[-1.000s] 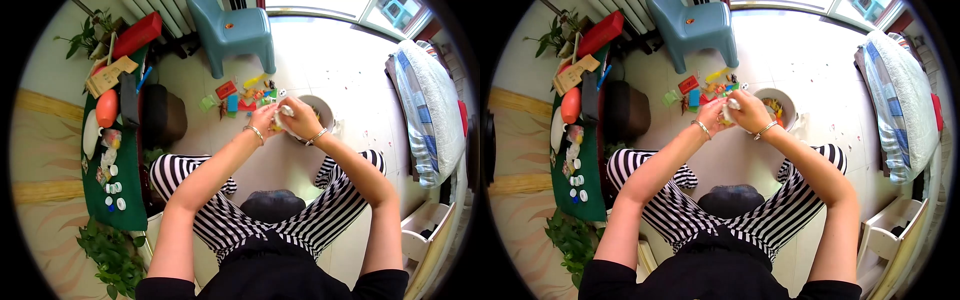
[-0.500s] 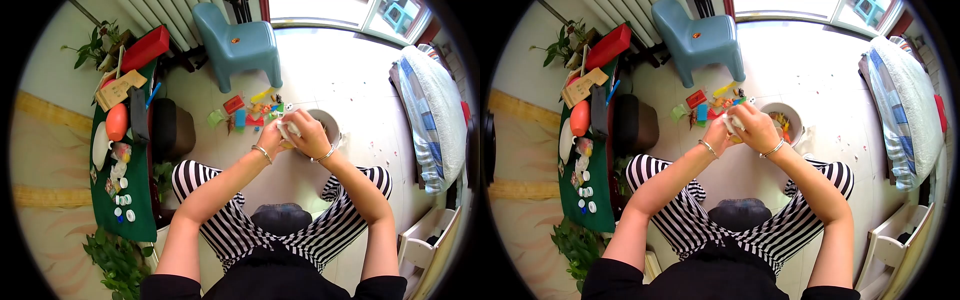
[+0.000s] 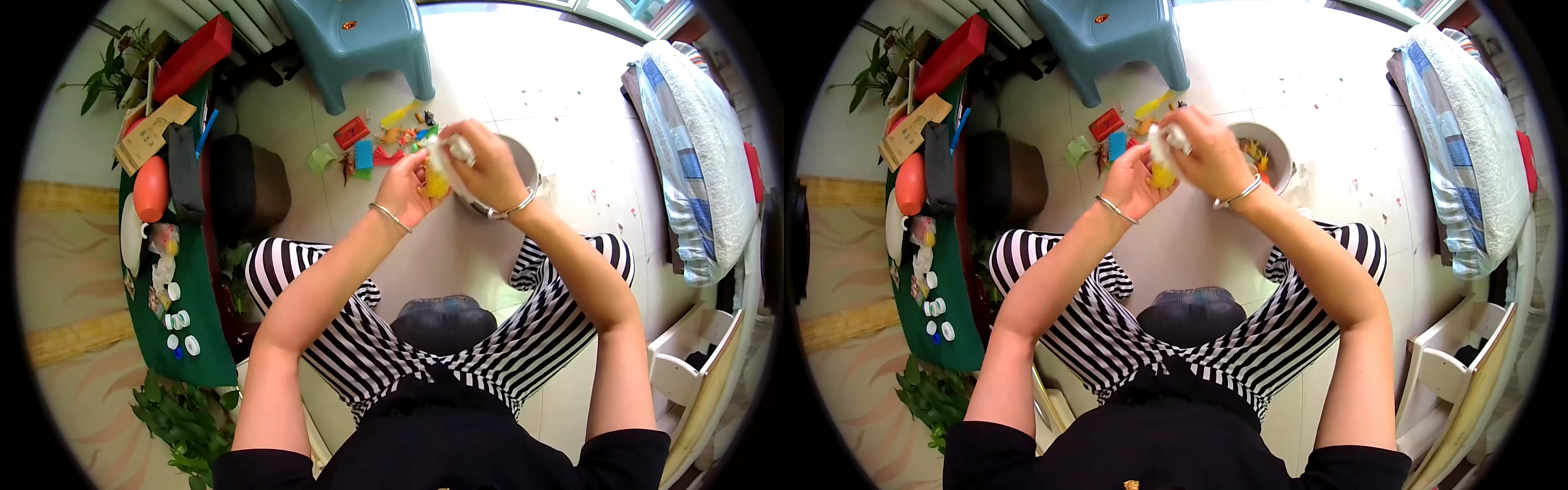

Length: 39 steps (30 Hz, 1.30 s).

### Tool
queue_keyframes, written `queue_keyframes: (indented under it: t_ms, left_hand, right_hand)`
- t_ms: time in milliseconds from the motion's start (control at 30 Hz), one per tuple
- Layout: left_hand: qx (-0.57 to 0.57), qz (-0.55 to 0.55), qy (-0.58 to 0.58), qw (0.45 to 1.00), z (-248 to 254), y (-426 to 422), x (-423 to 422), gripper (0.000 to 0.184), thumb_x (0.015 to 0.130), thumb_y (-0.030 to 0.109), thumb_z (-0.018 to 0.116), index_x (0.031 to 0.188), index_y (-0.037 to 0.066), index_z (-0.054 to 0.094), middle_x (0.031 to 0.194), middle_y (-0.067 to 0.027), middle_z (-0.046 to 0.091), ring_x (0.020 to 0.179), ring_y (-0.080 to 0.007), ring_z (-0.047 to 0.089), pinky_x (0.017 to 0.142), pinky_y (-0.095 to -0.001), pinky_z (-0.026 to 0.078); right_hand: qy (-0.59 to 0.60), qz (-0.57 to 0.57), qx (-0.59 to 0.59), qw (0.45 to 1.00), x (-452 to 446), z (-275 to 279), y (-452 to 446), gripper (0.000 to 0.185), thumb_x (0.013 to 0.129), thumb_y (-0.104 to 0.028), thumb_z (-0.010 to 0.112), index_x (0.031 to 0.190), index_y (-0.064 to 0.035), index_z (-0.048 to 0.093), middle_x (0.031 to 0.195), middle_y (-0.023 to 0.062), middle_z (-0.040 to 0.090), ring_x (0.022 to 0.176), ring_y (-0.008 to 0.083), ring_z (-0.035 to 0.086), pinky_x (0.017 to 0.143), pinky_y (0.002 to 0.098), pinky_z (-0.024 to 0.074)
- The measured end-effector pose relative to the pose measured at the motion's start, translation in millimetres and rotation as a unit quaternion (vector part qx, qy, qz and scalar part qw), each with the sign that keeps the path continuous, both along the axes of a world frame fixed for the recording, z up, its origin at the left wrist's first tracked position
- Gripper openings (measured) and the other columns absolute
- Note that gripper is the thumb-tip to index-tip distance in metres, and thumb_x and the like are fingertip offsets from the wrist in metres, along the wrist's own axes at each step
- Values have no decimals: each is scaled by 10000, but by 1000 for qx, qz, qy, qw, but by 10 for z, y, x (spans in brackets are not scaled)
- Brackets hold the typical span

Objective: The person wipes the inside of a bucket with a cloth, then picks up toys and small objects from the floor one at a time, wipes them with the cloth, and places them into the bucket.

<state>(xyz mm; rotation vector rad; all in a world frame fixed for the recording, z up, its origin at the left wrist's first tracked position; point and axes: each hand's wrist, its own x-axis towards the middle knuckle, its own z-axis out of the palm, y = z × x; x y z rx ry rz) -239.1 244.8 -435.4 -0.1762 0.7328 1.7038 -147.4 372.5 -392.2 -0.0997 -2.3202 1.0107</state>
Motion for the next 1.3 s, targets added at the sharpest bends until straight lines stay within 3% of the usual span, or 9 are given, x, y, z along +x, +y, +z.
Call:
queue_keyframes:
  t_ms: [133,333,467,600,700,800,1000,1133,1300]
  left_hand:
    - [7,79,27,997,-66,38,-63,244,888,259,464,1064,95,509,949,-67,583,880,-179,563,797,-363,467]
    - [27,50,-31,998,36,14,-44,314,848,330,555,1064,103,534,1033,-54,581,908,-162,569,764,-295,496]
    - [8,55,40,998,84,40,-24,306,787,440,611,944,185,547,797,41,565,683,-84,544,573,-223,455]
    - [21,-10,23,999,69,-11,4,302,776,443,616,923,190,543,777,35,569,649,-94,551,498,-225,436]
    - [87,-31,3,996,78,50,22,294,802,394,591,958,146,576,844,2,618,703,-140,590,592,-248,490]
    - [7,118,51,992,201,108,65,297,815,409,542,949,145,571,798,9,600,656,-116,555,557,-244,458]
    - [41,-27,27,998,93,63,50,359,825,425,458,980,112,539,835,-11,587,738,-137,559,621,-292,448]
    - [29,18,58,998,61,88,24,277,868,311,399,1026,134,542,897,-26,597,876,-159,576,787,-376,470]
    - [52,-16,52,997,72,87,83,353,902,315,413,1117,45,484,1100,-132,541,1020,-212,539,931,-404,417]
  right_hand:
    - [-55,100,43,992,145,0,-149,232,697,-47,620,914,-84,549,846,119,548,791,321,567,661,375,466]
    - [-30,-52,-39,997,-32,-77,74,169,760,-30,612,917,-36,549,840,118,590,769,255,594,672,299,461]
    - [-14,111,11,994,116,14,-160,157,759,-39,601,904,-40,538,787,124,592,728,254,599,661,299,462]
    - [-44,-49,-62,996,25,-4,16,151,775,-49,590,908,-24,522,804,146,594,730,283,597,641,309,462]
    - [-43,-4,-4,999,54,-32,-48,162,750,-42,599,896,-36,529,831,149,597,755,284,601,637,324,464]
    - [-55,98,47,993,149,-1,-179,188,717,-22,608,889,-50,538,846,139,600,773,279,607,649,332,470]
    - [-24,-34,26,999,27,12,-2,243,691,-12,617,917,-44,532,829,138,591,768,303,599,655,335,477]
    - [-77,108,72,989,208,22,-256,234,687,-49,632,899,-78,539,807,110,575,753,295,587,634,340,475]
    - [-63,-29,44,997,40,-110,0,164,737,-78,618,876,-50,536,813,123,590,747,296,592,633,334,472]
